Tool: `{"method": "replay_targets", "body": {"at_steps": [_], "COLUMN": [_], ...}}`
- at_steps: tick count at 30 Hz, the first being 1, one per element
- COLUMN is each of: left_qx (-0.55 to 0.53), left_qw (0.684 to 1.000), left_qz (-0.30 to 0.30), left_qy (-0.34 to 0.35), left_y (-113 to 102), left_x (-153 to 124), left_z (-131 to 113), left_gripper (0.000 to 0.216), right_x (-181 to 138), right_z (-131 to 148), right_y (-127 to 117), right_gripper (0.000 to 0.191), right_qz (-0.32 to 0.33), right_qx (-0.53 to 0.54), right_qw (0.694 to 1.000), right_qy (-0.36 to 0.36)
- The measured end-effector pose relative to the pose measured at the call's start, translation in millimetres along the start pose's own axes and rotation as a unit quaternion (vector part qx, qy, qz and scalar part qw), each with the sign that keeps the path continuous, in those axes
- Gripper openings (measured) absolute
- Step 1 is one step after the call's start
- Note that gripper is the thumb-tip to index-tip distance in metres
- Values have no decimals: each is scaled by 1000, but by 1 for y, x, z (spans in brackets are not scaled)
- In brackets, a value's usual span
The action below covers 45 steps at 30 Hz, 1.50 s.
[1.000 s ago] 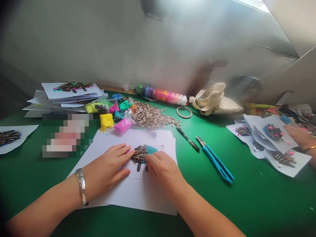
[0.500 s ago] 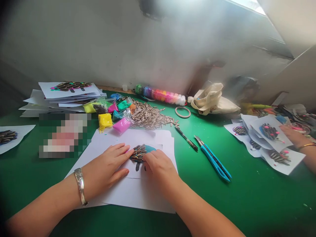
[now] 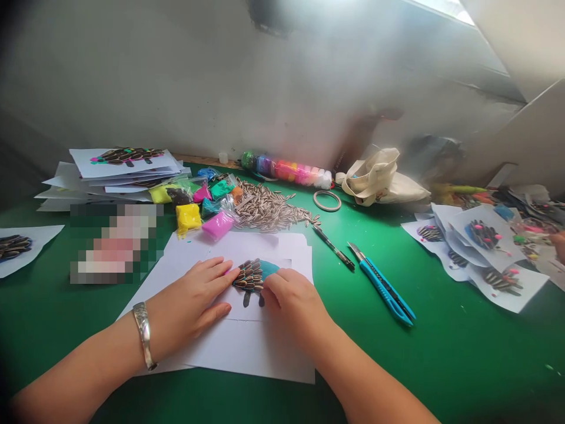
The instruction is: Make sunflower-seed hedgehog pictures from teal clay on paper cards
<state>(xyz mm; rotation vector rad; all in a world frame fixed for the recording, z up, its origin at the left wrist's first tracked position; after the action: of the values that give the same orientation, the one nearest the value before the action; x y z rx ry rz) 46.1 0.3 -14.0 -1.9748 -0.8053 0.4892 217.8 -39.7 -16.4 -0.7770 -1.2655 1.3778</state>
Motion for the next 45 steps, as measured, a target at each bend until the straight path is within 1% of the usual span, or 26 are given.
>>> {"method": "replay_targets", "body": {"at_steps": [5, 10, 13, 15, 18, 23, 27, 32, 35, 37, 40, 43, 45], "left_qx": [-1, 5, 9, 12, 16, 17, 14, 10, 1, -1, 1, 7, 12], "left_qw": [1000, 1000, 1000, 1000, 1000, 1000, 1000, 1000, 1000, 1000, 1000, 1000, 1000], "left_qz": [-4, 0, -2, -3, 0, -9, -10, 2, -5, -9, -9, -8, -8], "left_qy": [1, 4, 5, 9, 13, 12, 11, 0, 1, 4, 10, 13, 7], "left_y": [0, 1, 1, 0, 0, 1, 1, 2, 1, 1, 1, 1, 2], "left_x": [-1, -1, 0, -1, -1, 0, 1, 1, 1, 1, 0, 0, 0], "left_z": [1, 2, 2, 2, 2, 3, 4, 3, 3, 3, 4, 4, 4], "left_gripper": [46, 47, 47, 47, 47, 47, 47, 48, 47, 46, 45, 46, 47], "right_x": [2, 3, 4, 5, 7, 13, 18, 20, 20, 19, 16, 15, 19], "right_z": [1, 2, -3, -7, -8, -3, -2, -2, -2, -3, -9, -21, -32], "right_y": [6, 4, -1, -5, -6, 3, 4, 3, 2, 2, 0, -3, -7], "right_gripper": [20, 20, 15, 12, 17, 16, 12, 14, 15, 15, 16, 17, 18], "right_qz": [-5, -6, -16, -41, -58, -31, -27, -19, -14, -22, -53, -82, -79], "right_qx": [-2, 15, 42, 57, 64, 56, 54, 54, 62, 74, 119, 176, 165], "right_qw": [1000, 1000, 999, 997, 996, 996, 995, 995, 995, 994, 987, 973, 972], "right_qy": [-11, -19, -1, 17, 31, 64, 83, 83, 78, 77, 91, 127, 146]}}
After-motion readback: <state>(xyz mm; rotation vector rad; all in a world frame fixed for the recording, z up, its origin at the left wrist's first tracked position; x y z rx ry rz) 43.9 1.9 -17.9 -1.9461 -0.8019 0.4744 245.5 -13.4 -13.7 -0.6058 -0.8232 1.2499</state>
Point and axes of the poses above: each hand's wrist, its own x-axis towards the middle knuckle, its own y-axis out of the palm, z = x × y, the point moved 5 cm from there along x, towards the middle knuckle, and after that the axes turned 12 degrees about -x, right-handed, at the moved point
